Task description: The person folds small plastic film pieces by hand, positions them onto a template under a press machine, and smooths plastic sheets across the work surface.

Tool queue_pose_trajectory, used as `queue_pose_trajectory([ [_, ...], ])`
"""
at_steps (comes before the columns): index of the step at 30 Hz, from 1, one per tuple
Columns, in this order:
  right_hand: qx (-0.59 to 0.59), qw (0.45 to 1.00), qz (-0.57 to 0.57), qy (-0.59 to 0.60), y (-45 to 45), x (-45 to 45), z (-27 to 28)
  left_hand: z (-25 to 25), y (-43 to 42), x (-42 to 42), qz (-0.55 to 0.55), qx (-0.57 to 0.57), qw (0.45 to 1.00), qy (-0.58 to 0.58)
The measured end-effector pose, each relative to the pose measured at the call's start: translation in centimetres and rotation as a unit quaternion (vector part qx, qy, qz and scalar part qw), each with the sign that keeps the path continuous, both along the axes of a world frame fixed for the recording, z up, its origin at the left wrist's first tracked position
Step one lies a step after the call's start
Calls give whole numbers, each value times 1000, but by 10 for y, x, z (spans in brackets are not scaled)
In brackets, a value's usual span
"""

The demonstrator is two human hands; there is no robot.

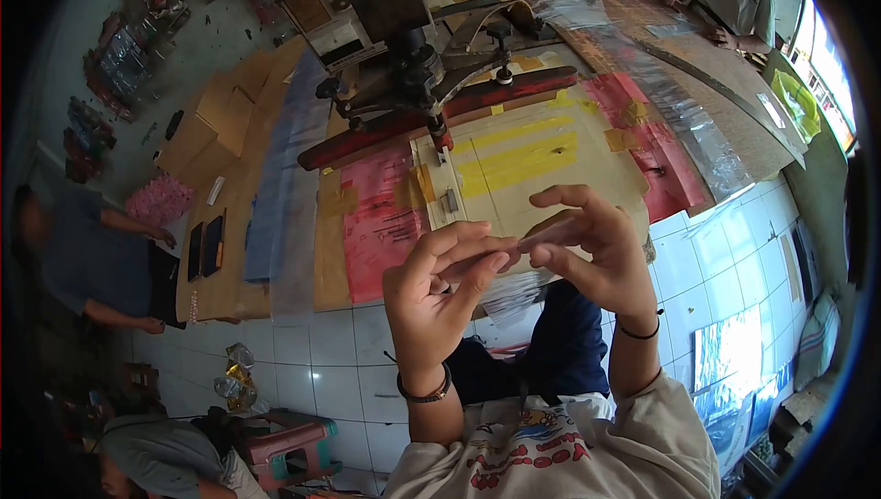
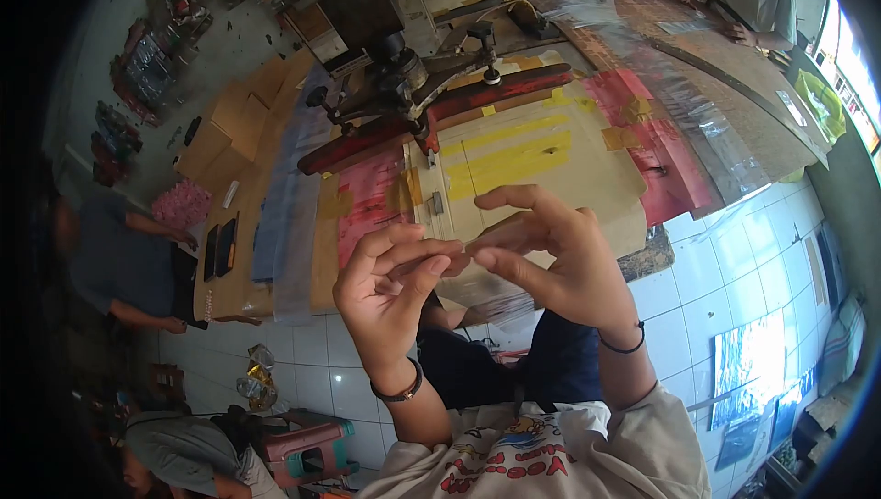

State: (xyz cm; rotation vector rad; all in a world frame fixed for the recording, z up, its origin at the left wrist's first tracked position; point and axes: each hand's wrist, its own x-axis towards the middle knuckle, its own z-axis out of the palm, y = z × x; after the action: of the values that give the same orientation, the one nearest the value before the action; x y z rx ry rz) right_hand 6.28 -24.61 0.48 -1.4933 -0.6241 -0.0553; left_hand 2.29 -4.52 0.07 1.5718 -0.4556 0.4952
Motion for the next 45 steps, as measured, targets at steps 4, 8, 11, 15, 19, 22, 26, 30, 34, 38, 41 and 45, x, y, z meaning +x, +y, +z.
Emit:
queue_pose_trajectory([
  [4,29,998,-1,62,-1,-1,-6,2,-1,-2,-5,-26,999,20],
  [8,88,995,-12,41,1,1,-17,-7,4,-2,8,-23,999,49],
  [11,79,996,-30,28,2,1,-18,-8,10,-2,-9,-40,994,97],
  [15,72,997,-36,13,3,3,-19,-6,9,0,-20,-47,992,116],
  [19,63,997,-32,11,1,5,-16,-8,6,6,-30,-57,994,92],
  [22,67,996,-33,39,3,7,-16,-10,4,8,-30,-61,993,97],
  [26,69,995,-39,56,6,16,-23,-13,0,15,-31,-87,986,139],
  [30,-10,995,-37,95,11,46,-21,-20,7,46,22,-53,978,202],
  [34,-181,979,-94,30,23,123,-50,-58,23,109,223,267,936,54],
  [38,-277,948,-152,-40,31,164,-95,-72,13,114,150,415,897,-9],
  [41,-385,890,-207,-125,38,149,-85,-73,0,98,127,534,836,16],
  [45,-432,825,-180,-316,30,144,-93,-84,9,114,119,569,814,26],
])
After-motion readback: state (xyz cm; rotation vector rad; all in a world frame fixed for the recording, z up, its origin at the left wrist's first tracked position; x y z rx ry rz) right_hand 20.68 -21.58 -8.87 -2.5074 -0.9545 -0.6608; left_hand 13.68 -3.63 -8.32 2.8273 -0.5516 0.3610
